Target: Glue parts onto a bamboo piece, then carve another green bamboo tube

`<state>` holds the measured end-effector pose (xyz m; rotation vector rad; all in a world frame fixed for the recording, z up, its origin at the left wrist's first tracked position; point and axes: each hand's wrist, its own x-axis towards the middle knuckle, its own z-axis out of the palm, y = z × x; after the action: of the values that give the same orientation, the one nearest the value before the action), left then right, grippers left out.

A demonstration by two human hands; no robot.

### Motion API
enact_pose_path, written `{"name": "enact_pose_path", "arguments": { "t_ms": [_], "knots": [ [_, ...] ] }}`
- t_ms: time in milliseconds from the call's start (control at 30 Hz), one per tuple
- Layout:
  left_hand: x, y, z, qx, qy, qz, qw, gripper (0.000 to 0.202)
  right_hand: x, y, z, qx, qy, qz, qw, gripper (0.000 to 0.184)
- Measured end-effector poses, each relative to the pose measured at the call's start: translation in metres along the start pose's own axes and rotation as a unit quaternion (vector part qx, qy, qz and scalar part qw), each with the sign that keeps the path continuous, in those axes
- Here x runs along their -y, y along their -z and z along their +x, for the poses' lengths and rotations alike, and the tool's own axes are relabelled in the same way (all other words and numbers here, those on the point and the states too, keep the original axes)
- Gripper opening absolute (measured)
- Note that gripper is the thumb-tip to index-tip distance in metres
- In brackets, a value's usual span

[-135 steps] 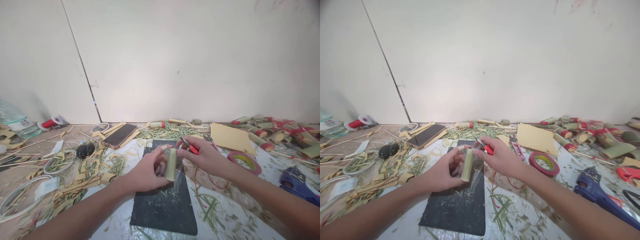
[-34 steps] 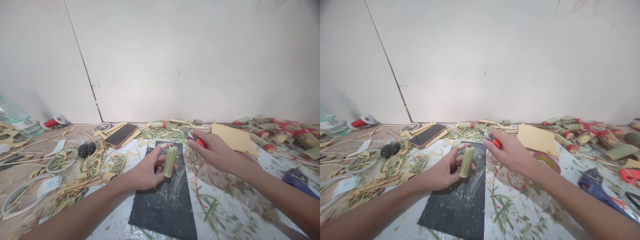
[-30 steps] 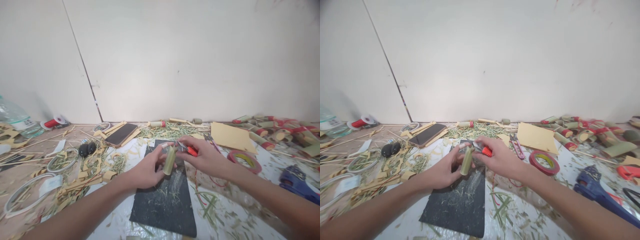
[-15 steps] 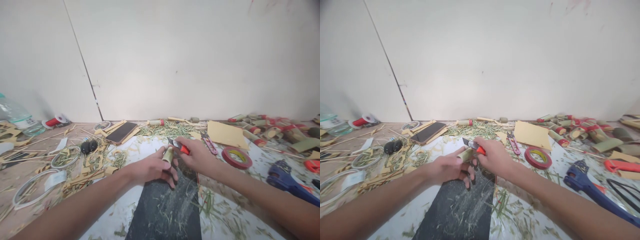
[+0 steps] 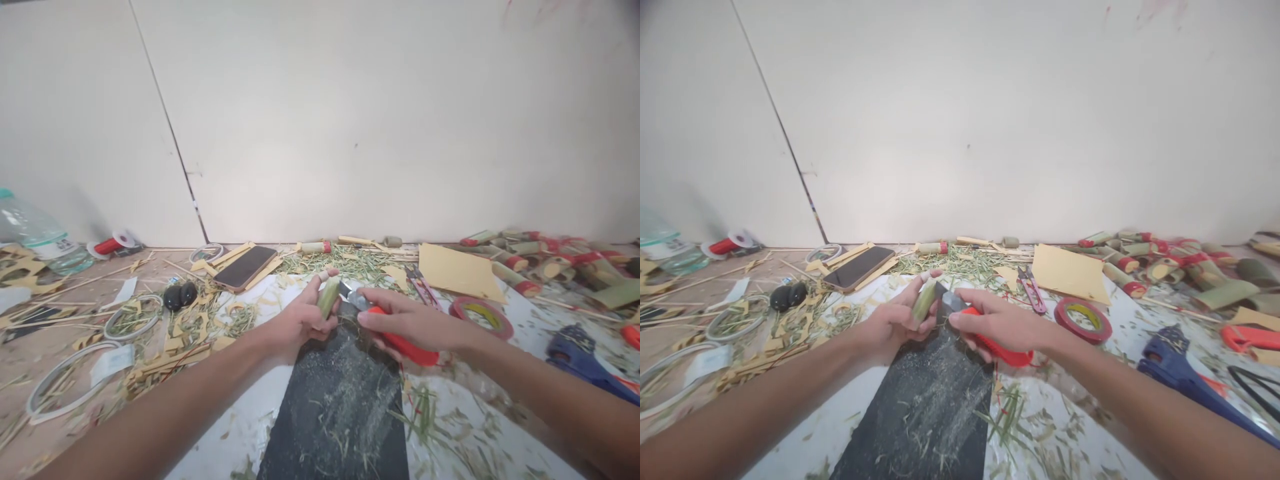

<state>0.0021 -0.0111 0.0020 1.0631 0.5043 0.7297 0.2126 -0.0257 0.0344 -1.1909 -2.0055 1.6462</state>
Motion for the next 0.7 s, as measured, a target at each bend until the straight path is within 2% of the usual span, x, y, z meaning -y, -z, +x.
{"name": "enact_pose_path", "arguments": {
  "t_ms": [67, 100, 200, 300, 400, 567, 700],
  "knots": [
    [0.0, 0.0, -0.001, 0.001, 0.003, 0.064, 0.998, 0.046, -0.003, -0.004, 0.0, 0.017, -0.002, 0.016, 1.0, 0.031],
    [0.0, 0.001, -0.001, 0.002, 0.003, 0.107, 0.994, 0.041, -0.004, -0.007, 0.0, 0.011, 0.008, 0.01, 1.0, 0.034],
    [0.0, 0.003, 0.0, 0.009, 0.0, 0.24, 0.971, 0.042, -0.008, -0.013, 0.002, -0.003, 0.034, -0.011, 0.999, 0.04],
    [0.0, 0.005, 0.002, 0.005, -0.011, 0.327, 0.945, 0.037, -0.012, -0.017, 0.004, -0.002, 0.027, -0.003, 1.0, 0.043],
    [0.0, 0.004, 0.003, 0.0, -0.023, 0.358, 0.934, 0.033, -0.015, -0.019, 0.006, -0.008, 0.023, 0.011, 1.0, 0.045],
    [0.001, 0.002, 0.004, -0.024, -0.017, 0.364, 0.931, 0.03, -0.014, -0.023, 0.007, -0.039, 0.008, 0.011, 0.999, 0.046],
    [0.0, 0.0, 0.003, -0.032, -0.022, 0.394, 0.918, 0.025, -0.01, -0.025, 0.007, -0.063, 0.02, -0.009, 0.998, 0.046]
  ]
}}
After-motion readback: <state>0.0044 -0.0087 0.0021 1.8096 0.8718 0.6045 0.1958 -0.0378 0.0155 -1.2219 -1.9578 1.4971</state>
